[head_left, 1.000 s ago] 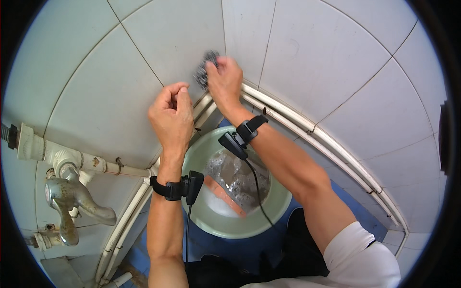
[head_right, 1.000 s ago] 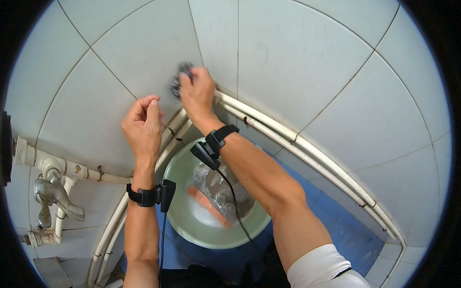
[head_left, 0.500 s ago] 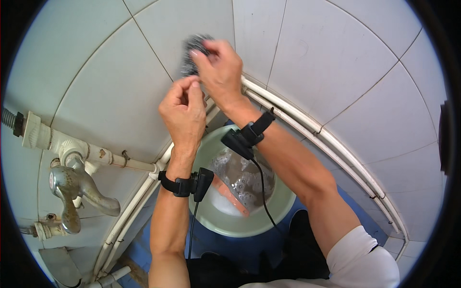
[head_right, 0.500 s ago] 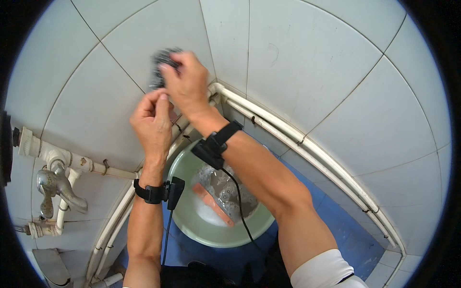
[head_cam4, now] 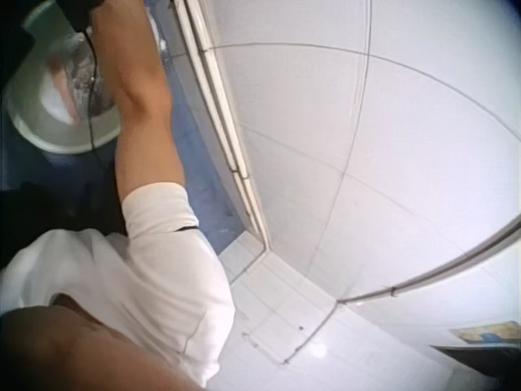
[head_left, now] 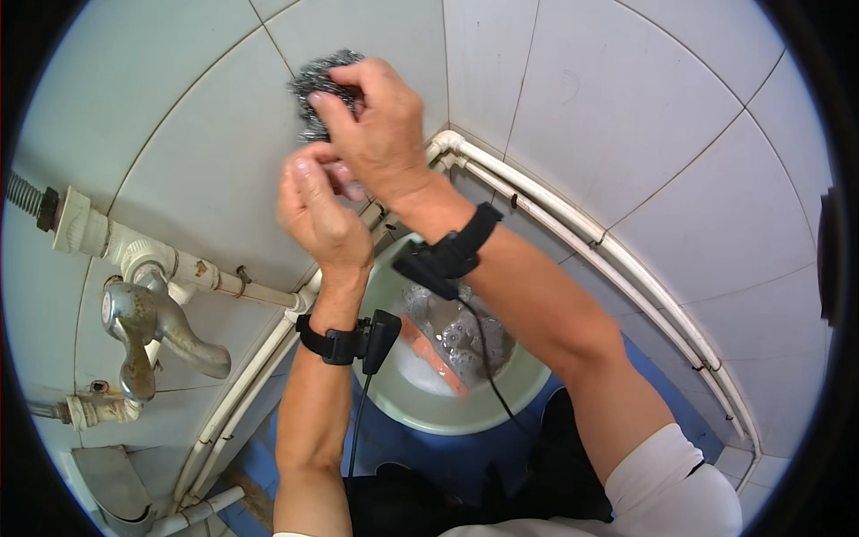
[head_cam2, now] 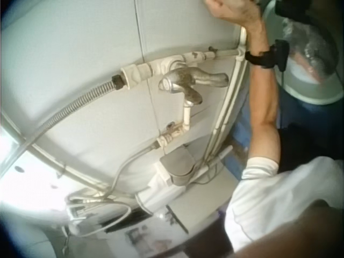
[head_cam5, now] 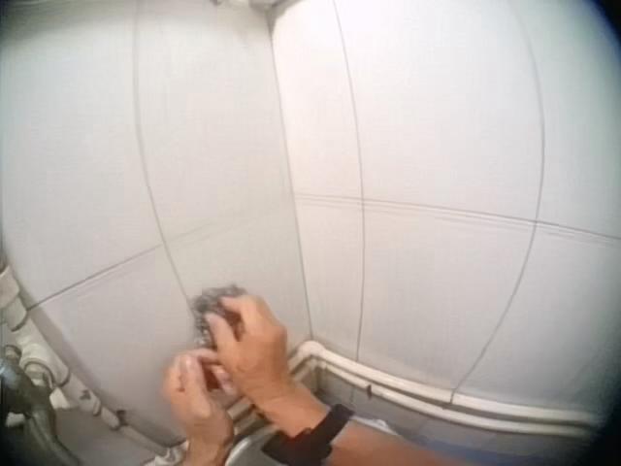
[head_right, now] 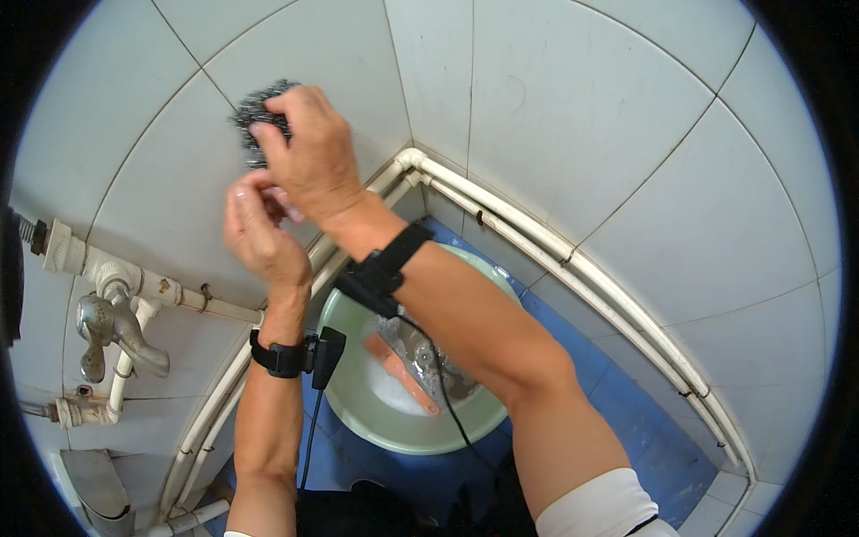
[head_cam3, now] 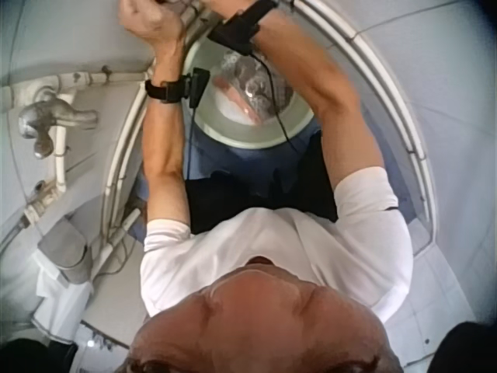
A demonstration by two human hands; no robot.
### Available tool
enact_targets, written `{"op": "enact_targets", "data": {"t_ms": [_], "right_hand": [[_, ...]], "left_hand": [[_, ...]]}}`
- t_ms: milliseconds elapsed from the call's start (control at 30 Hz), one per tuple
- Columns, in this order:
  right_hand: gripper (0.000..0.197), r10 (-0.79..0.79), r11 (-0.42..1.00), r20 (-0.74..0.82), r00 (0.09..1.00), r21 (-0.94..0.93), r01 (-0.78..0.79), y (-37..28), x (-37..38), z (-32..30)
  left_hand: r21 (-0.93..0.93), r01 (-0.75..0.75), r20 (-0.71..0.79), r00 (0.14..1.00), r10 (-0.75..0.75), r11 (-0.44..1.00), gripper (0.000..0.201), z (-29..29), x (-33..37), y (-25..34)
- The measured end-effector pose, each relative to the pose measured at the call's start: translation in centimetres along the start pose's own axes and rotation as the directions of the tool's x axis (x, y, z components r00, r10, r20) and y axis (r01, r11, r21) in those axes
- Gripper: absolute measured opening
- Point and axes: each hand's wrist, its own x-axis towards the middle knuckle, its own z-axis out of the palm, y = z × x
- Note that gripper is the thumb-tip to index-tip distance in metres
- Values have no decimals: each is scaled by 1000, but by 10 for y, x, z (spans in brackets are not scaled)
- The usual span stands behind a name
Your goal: Using a steel wool scrubber and water to clean the wall and pipes in a bathroom.
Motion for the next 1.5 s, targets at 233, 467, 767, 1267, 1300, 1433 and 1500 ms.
{"op": "enact_targets", "data": {"t_ms": [233, 467, 767, 1267, 1300, 1433, 1500], "right_hand": [[20, 292, 943, -12, 956, -165, -290, 60, -72, -32], [24, -156, 986, -37, 987, 54, 158, 0, -18, 9], [21, 269, 944, 57, 961, -215, -252, 74, -81, -40], [11, 46, 979, 129, 991, -203, -19, 76, -80, -41], [13, 169, 960, 52, 984, -236, -152, 82, -76, -45], [21, 407, 868, -213, 888, -213, -449, 127, -46, -67], [21, 481, 843, -202, 853, -161, -513, 126, -50, -62]], "left_hand": [[46, 203, 85, 975, -206, 978, 40, -4, -10, -10], [55, -52, -9, 999, 52, 997, 41, -9, 0, 8], [172, 251, 155, 948, -277, 953, 38, 4, -26, -36], [201, 441, 130, 873, -470, 875, 45, -5, -47, -44], [203, 448, 150, 865, -480, 871, 47, -4, -43, -41], [170, 377, 185, 895, -405, 911, 49, 11, -29, -20], [171, 356, 141, 914, -380, 919, 48, -2, -25, -18]]}}
